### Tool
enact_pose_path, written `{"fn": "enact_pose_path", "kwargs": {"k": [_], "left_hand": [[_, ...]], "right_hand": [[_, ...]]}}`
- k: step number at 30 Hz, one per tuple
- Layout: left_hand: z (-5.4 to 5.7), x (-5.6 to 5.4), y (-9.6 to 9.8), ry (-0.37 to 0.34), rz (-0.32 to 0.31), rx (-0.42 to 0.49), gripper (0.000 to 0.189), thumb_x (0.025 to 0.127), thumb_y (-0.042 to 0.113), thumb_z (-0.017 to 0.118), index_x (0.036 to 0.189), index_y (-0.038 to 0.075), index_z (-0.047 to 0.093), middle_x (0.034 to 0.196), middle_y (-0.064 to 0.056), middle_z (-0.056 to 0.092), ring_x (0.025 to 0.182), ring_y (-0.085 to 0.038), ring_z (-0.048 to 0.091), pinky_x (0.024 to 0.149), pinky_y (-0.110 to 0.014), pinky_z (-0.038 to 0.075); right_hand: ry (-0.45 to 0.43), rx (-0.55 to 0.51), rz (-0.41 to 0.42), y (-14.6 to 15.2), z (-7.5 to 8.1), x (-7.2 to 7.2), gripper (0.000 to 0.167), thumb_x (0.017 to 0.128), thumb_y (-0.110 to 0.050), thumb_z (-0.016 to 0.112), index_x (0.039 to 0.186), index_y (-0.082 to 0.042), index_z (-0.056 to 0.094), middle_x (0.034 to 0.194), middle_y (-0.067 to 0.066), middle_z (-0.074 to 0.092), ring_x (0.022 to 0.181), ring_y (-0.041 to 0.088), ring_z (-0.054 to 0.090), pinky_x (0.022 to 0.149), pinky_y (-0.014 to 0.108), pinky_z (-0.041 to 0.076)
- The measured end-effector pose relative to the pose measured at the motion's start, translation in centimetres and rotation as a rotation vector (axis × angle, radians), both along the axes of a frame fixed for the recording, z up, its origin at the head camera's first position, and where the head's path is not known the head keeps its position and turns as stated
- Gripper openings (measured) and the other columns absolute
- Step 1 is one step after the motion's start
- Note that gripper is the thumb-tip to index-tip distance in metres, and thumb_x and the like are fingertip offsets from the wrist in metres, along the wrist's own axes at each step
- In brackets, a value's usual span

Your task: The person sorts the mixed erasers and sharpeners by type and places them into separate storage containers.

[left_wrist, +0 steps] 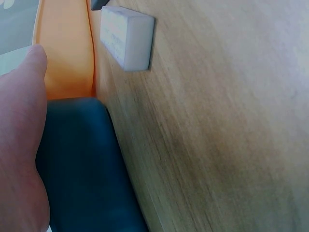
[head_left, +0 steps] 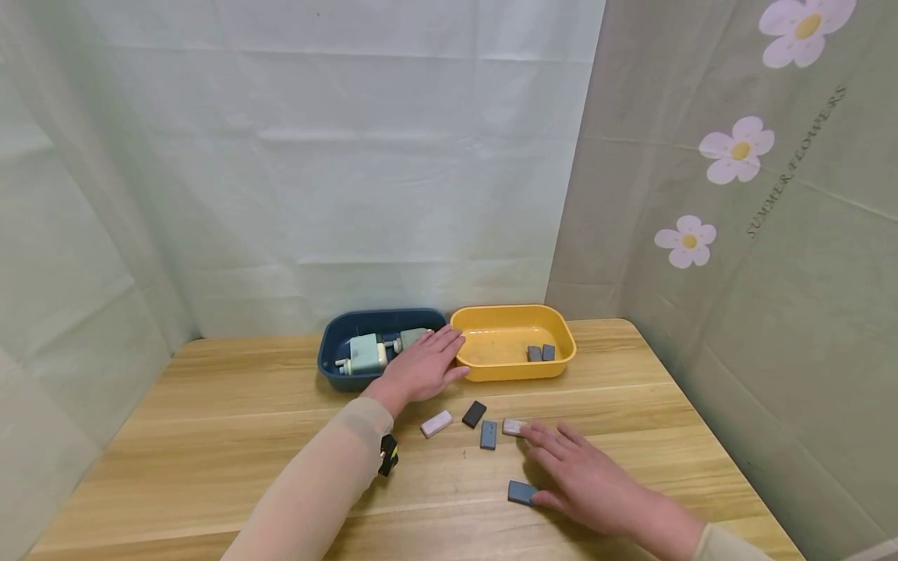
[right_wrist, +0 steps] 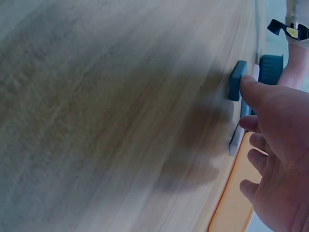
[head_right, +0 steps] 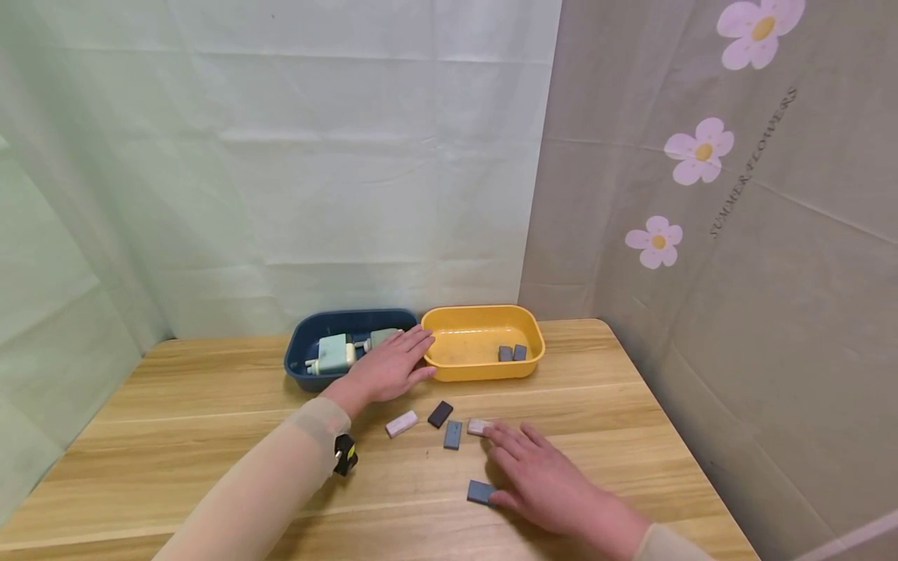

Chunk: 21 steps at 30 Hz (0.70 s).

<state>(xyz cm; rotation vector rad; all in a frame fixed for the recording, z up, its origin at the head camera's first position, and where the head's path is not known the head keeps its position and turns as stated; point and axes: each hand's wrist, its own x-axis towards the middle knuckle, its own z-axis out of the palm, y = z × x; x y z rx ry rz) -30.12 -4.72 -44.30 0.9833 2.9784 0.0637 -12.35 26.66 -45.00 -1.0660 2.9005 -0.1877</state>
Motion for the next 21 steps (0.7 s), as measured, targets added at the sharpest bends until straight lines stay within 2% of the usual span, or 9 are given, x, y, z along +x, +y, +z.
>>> {"fn": "enact_pose_path", "kwargs": {"k": [6, 12, 18, 21], "left_hand": [[0.0, 0.0, 0.1, -0.001, 0.003, -0.004, 0.080, 0.116, 0.065, 0.035, 0.177, 0.014, 0.028, 0.183, -0.004, 0.022, 0.170, -0.023, 0.013, 0.137, -0.045, 0.013], [-0.1, -1.3, -0.3, -0.005, -0.006, -0.010, 0.080, 0.116, 0.066, 0.034, 0.177, 0.015, 0.028, 0.184, -0.003, 0.021, 0.170, -0.023, 0.012, 0.137, -0.045, 0.012], [-0.1, -2.4, -0.7, -0.007, -0.025, -0.012, 0.080, 0.116, 0.066, 0.034, 0.177, 0.015, 0.028, 0.184, -0.003, 0.021, 0.170, -0.023, 0.011, 0.137, -0.045, 0.012], [-0.2, -2.4, -0.7, -0.006, -0.026, -0.007, 0.080, 0.116, 0.065, 0.035, 0.177, 0.014, 0.029, 0.183, -0.004, 0.022, 0.170, -0.023, 0.012, 0.137, -0.046, 0.012]], "right_hand": [[-0.062, -0.008, -0.002, -0.2, 0.1, 0.2, 0.063, 0.108, -0.063, 0.062, 0.151, -0.018, 0.065, 0.176, 0.004, 0.040, 0.162, 0.027, 0.037, 0.129, 0.061, 0.033], [-0.107, -0.008, -0.015, -1.1, 0.2, -0.2, 0.063, 0.107, -0.069, 0.057, 0.145, -0.020, 0.067, 0.177, 0.003, 0.039, 0.163, 0.026, 0.036, 0.129, 0.062, 0.033], [-0.109, -0.007, -0.016, -1.9, 0.0, -0.4, 0.056, 0.108, -0.066, 0.058, 0.141, -0.021, 0.067, 0.177, 0.003, 0.039, 0.163, 0.024, 0.036, 0.129, 0.061, 0.032], [-0.102, -0.002, -0.014, -1.8, -0.1, -0.4, 0.049, 0.109, -0.063, 0.058, 0.136, -0.023, 0.068, 0.176, 0.003, 0.040, 0.163, 0.024, 0.036, 0.129, 0.061, 0.032]]}}
